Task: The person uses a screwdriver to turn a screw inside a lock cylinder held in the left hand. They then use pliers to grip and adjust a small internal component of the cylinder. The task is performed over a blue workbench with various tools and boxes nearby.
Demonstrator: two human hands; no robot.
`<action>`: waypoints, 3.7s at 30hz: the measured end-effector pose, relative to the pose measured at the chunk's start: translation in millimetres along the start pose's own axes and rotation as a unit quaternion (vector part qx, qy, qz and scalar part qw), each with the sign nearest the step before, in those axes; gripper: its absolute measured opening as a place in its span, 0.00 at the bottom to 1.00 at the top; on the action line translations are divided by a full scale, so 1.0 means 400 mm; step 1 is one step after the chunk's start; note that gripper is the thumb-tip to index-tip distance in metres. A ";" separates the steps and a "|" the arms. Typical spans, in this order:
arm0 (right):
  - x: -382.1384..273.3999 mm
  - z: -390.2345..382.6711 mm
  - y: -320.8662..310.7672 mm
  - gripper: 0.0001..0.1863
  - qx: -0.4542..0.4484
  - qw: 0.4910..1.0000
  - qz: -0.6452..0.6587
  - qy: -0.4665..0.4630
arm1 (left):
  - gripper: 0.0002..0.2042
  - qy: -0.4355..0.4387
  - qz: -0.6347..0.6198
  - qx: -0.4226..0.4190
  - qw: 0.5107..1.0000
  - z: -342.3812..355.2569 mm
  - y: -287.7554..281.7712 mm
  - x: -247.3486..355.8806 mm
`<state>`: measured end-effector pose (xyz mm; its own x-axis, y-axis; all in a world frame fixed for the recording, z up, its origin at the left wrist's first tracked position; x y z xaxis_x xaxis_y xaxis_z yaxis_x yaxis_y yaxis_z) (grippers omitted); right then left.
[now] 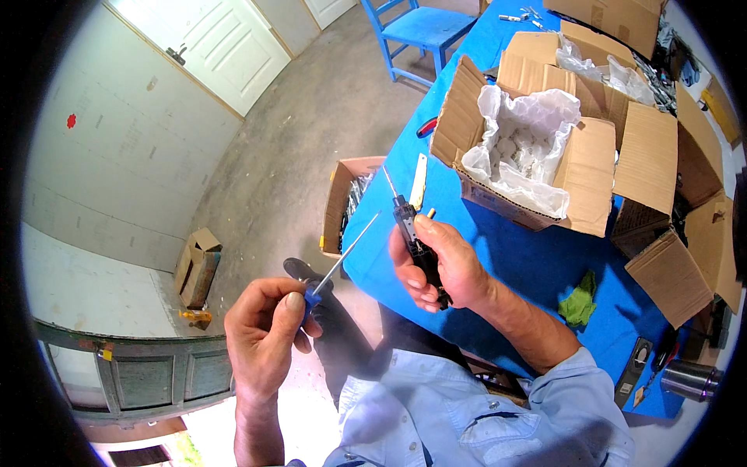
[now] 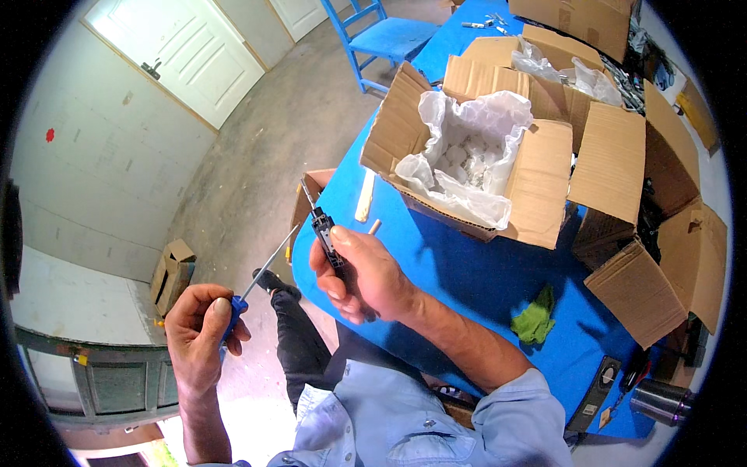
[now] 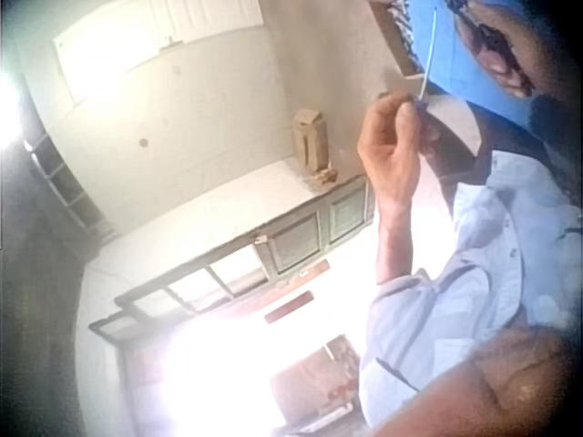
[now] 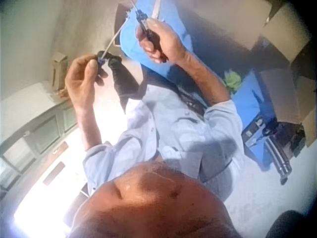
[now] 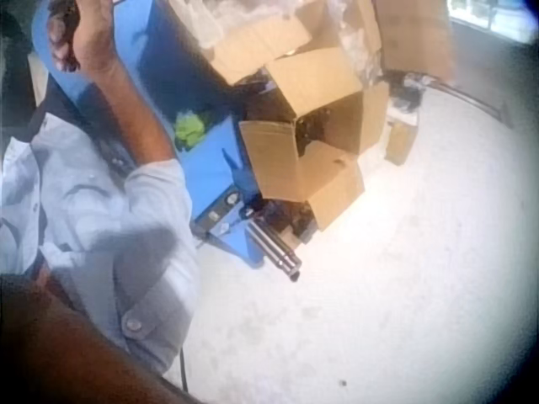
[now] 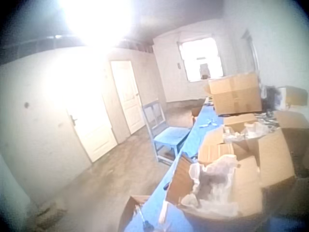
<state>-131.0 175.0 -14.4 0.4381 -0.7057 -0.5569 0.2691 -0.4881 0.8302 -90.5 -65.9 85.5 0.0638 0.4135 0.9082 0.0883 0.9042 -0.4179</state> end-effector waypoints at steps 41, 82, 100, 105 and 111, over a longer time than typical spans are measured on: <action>0.015 -0.004 -0.014 0.27 -0.135 0.960 0.233 0.078 | 0.07 -0.020 -0.009 0.022 1.000 -0.026 0.019 0.031; 0.016 -0.002 0.033 0.27 -0.020 0.987 -0.147 -0.063 | 0.05 0.072 0.126 0.050 0.988 -0.064 -0.013 -0.009; 0.037 0.002 0.017 0.20 -0.053 0.991 -0.093 -0.084 | 0.12 0.102 0.210 0.042 0.971 -0.078 -0.008 -0.009; 0.034 0.001 0.017 0.20 -0.054 0.990 -0.099 -0.086 | 0.11 0.111 0.230 0.031 0.966 -0.081 -0.014 -0.009; 0.035 0.000 0.019 0.20 -0.050 0.991 -0.098 -0.078 | 0.11 0.123 0.223 0.039 0.966 -0.082 -0.008 -0.015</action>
<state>-122.9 161.5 -16.0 0.2343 -0.6770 -0.6977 0.4223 -0.5755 0.7003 -58.6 -75.0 80.7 0.3136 0.7345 0.6017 -0.0778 0.6515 -0.7547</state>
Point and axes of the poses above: each hand's wrist, its own z-axis towards the middle knuckle, its own y-axis out of the palm, x = y × z, the point moved 1 cm from there along z, towards the middle knuckle, and after that the axes turned 4 degrees about z, right-handed, at the moved point
